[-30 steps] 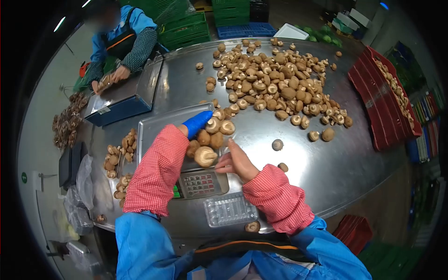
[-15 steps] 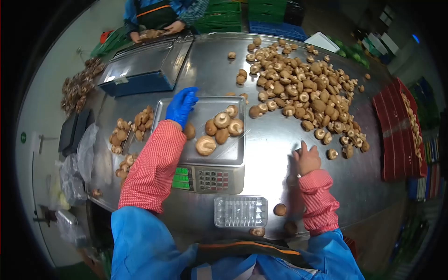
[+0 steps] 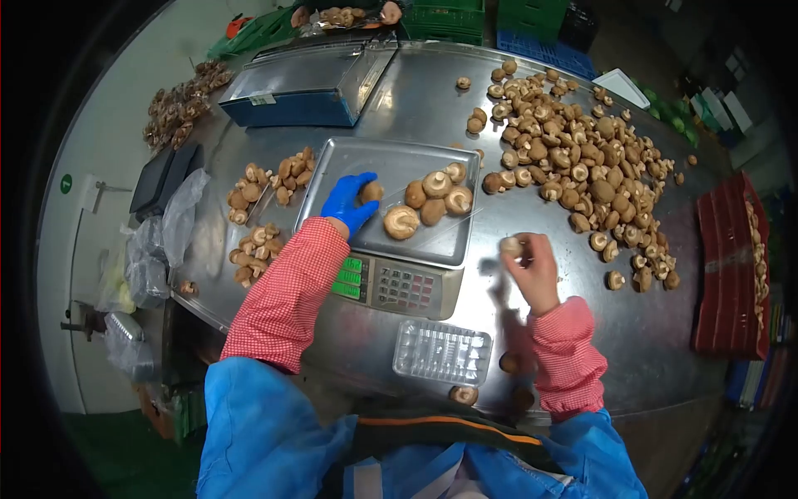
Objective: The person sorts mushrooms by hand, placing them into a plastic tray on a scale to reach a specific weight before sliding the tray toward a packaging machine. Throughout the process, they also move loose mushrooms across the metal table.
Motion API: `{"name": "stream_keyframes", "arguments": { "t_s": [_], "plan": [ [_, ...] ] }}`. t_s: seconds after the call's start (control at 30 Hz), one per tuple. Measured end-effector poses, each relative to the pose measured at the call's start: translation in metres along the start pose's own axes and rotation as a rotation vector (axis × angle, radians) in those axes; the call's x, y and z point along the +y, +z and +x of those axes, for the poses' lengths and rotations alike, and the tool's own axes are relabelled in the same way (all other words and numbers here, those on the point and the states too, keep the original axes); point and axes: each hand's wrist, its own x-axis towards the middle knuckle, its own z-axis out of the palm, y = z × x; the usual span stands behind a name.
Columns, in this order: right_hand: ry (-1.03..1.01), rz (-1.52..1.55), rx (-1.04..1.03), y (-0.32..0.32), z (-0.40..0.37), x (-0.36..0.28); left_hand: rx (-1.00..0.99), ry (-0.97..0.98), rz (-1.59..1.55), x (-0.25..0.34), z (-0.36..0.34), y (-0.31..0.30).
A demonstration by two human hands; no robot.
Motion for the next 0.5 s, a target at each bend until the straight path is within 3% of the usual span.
{"name": "stream_keyframes", "arguments": {
  "t_s": [0.03, 0.13, 0.23, 0.37, 0.47, 0.5],
  "plan": [
    [-0.042, 0.001, -0.029, 0.006, 0.006, -0.017, -0.058, 0.019, -0.027, -0.002, 0.005, 0.004],
    [-0.085, 0.078, -0.106, 0.025, 0.015, -0.056, 0.069, -0.205, -0.206, 0.015, -0.001, 0.005],
    [-0.120, 0.032, -0.122, 0.044, 0.022, -0.063, 0.156, -0.069, -0.326, 0.026, -0.003, -0.005],
    [-0.155, 0.021, -0.121, 0.062, 0.024, -0.071, -0.192, -0.036, 0.019, 0.040, 0.003, 0.014],
    [-0.116, 0.003, -0.153, 0.068, 0.021, -0.069, -0.223, -0.047, 0.044, 0.052, 0.000, 0.019],
    [-0.124, 0.004, -0.151, 0.067, 0.019, -0.067, -0.110, 0.023, 0.010, 0.041, -0.005, 0.028]
  ]
}}
